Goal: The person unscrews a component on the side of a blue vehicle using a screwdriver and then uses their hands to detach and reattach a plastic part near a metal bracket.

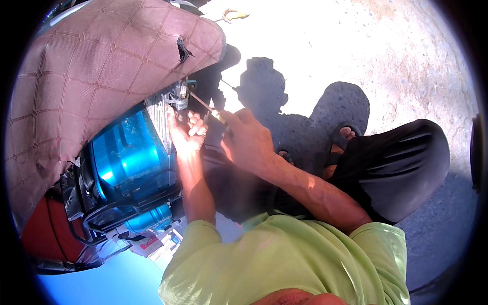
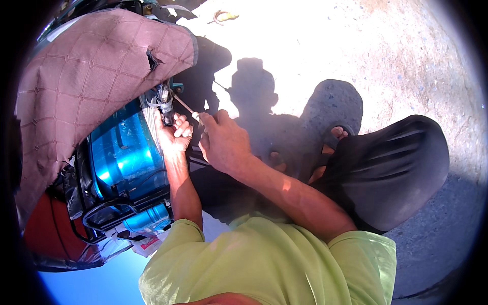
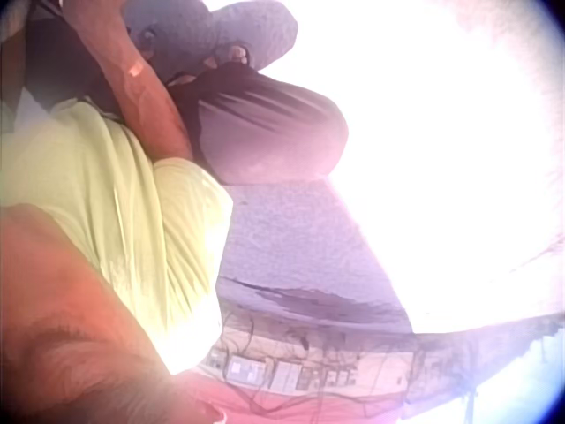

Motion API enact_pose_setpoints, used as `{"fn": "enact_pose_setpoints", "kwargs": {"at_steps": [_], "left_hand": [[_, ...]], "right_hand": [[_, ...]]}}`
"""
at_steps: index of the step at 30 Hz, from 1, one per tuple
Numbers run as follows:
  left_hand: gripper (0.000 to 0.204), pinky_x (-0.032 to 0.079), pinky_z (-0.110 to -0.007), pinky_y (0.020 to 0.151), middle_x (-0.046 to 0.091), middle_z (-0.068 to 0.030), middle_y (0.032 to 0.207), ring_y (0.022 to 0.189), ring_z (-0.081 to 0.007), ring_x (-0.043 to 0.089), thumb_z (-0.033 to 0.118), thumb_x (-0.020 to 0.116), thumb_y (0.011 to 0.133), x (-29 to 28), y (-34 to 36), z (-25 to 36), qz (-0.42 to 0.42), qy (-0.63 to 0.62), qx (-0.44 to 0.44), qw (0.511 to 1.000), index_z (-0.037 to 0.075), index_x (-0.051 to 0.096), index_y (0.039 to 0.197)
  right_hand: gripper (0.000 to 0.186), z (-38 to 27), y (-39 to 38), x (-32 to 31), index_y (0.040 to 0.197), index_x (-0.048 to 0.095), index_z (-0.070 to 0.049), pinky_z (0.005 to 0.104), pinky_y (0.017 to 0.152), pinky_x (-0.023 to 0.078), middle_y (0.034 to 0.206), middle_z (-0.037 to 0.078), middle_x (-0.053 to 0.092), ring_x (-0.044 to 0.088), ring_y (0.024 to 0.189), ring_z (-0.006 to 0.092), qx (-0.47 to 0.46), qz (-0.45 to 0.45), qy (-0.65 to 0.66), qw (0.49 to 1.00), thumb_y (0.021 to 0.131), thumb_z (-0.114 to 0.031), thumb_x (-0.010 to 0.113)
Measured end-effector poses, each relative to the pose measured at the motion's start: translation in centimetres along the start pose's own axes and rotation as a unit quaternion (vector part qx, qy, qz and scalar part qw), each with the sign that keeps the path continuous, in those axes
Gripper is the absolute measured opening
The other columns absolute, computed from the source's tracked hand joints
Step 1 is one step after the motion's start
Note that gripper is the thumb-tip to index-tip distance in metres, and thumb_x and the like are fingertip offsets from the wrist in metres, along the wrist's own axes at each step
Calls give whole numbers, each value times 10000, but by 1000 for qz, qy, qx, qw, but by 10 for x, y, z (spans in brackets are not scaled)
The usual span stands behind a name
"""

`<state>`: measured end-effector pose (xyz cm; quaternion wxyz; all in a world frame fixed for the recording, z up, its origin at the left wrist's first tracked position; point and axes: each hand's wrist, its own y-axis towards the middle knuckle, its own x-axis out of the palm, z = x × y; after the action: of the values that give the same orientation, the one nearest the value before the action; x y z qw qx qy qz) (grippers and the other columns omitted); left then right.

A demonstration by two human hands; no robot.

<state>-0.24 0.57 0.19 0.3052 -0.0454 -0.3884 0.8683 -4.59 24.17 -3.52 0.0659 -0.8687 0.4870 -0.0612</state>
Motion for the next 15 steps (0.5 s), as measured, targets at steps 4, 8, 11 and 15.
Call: {"fn": "enact_pose_setpoints", "kwargs": {"at_steps": [4, 8, 11, 15], "left_hand": [[619, 333, -311, 448, 488, -36, 639, 402, -131, 347, 664, 554, 923, 2, -1, 0, 8, 1, 1, 1000, 69, 561, 751], [619, 332, -309, 449, 485, -34, 639, 401, -128, 344, 666, 554, 923, 1, 0, 0, 10, -1, -2, 1000, 71, 560, 754], [622, 331, -307, 450, 488, -35, 645, 402, -128, 341, 670, 547, 925, 2, 0, 0, 16, 0, -2, 1000, 71, 559, 759], [647, 317, -299, 468, 500, -55, 669, 427, -129, 354, 661, 546, 934, -5, 0, 1, -15, -7, -7, 1000, 32, 589, 792]], "right_hand": [[434, 2, 0, 3, 1269, 583, -55, 462, 735, 551, 1038, 172, 576, 664, 877, 354, -2, 3, 1, 1000, 851, -143, 663], [436, 2, 0, 2, 1269, 586, -61, 463, 732, 550, 1038, 172, 574, 664, 879, 356, -1, 3, 0, 1000, 849, -145, 663], [435, 3, 1, 1, 1269, 590, -63, 463, 731, 549, 1040, 174, 574, 663, 878, 358, 1, 3, -5, 1000, 847, -146, 661], [435, 3, 2, 1, 1267, 594, -64, 461, 731, 549, 1041, 176, 573, 663, 877, 359, 6, -3, -2, 1000, 844, -146, 657]]}}
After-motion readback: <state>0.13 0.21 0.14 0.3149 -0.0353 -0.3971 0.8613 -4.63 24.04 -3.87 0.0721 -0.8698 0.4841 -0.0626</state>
